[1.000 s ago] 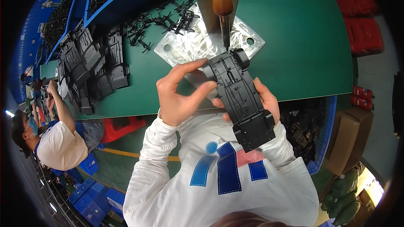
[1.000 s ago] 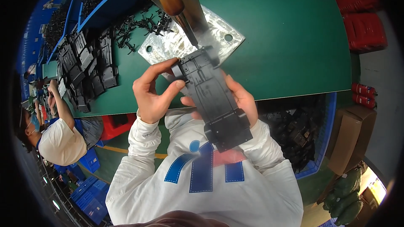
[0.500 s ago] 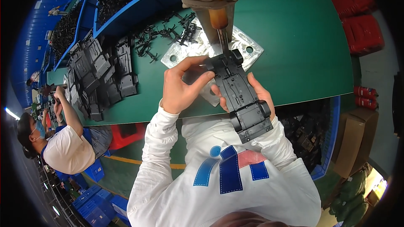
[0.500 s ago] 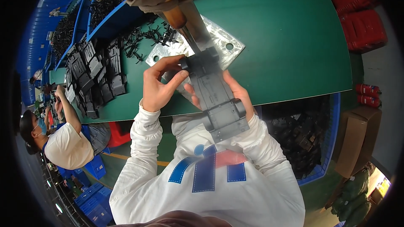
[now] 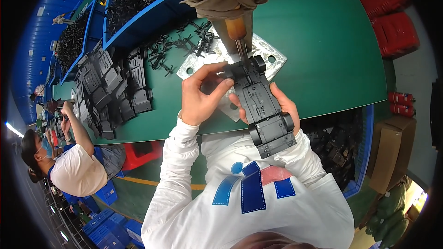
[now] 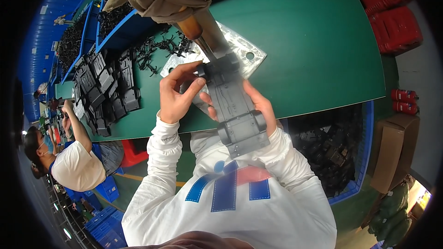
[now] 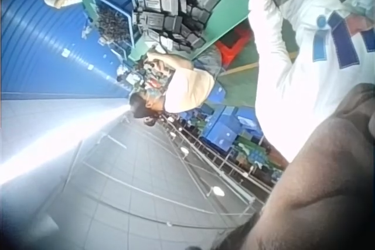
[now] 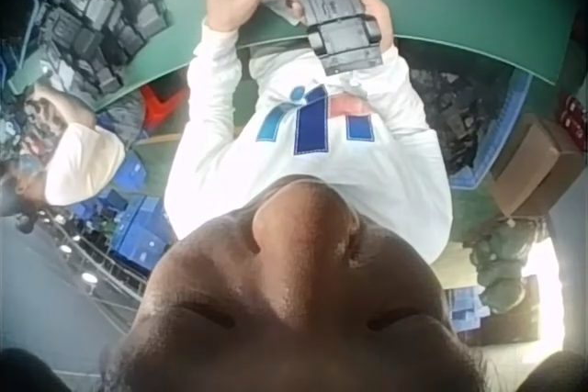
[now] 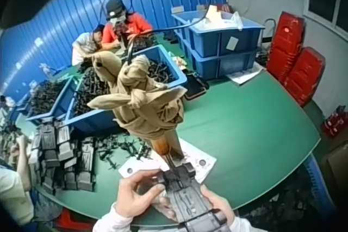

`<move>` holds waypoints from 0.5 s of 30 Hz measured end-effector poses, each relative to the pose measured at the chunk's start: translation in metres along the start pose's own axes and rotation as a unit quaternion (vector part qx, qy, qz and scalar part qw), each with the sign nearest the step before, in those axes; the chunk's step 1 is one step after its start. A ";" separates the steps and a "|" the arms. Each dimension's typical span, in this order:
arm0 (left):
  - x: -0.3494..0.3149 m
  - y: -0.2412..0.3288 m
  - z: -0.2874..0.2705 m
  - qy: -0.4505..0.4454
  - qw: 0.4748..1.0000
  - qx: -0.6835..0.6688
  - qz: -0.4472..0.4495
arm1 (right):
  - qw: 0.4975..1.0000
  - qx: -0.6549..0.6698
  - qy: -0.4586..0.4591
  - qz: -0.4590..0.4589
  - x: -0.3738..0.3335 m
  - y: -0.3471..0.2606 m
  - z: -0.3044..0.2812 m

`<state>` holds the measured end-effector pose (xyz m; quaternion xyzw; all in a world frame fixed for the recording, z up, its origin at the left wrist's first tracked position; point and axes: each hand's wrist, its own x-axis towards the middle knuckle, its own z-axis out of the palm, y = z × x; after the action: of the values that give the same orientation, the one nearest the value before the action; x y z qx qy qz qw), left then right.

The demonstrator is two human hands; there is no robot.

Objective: Assembling plastic components onto a toy car chassis using an automated screwdriver.

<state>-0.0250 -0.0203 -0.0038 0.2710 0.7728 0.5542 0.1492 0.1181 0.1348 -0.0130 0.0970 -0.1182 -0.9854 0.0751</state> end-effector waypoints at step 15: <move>-0.002 -0.011 0.001 0.011 1.000 -0.019 -0.012 | 1.000 0.013 0.006 0.007 0.003 0.001 -0.004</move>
<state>-0.0254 -0.0234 -0.0151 0.2527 0.7672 0.5694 0.1528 0.1166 0.1324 -0.0175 0.1033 -0.1313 -0.9826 0.0816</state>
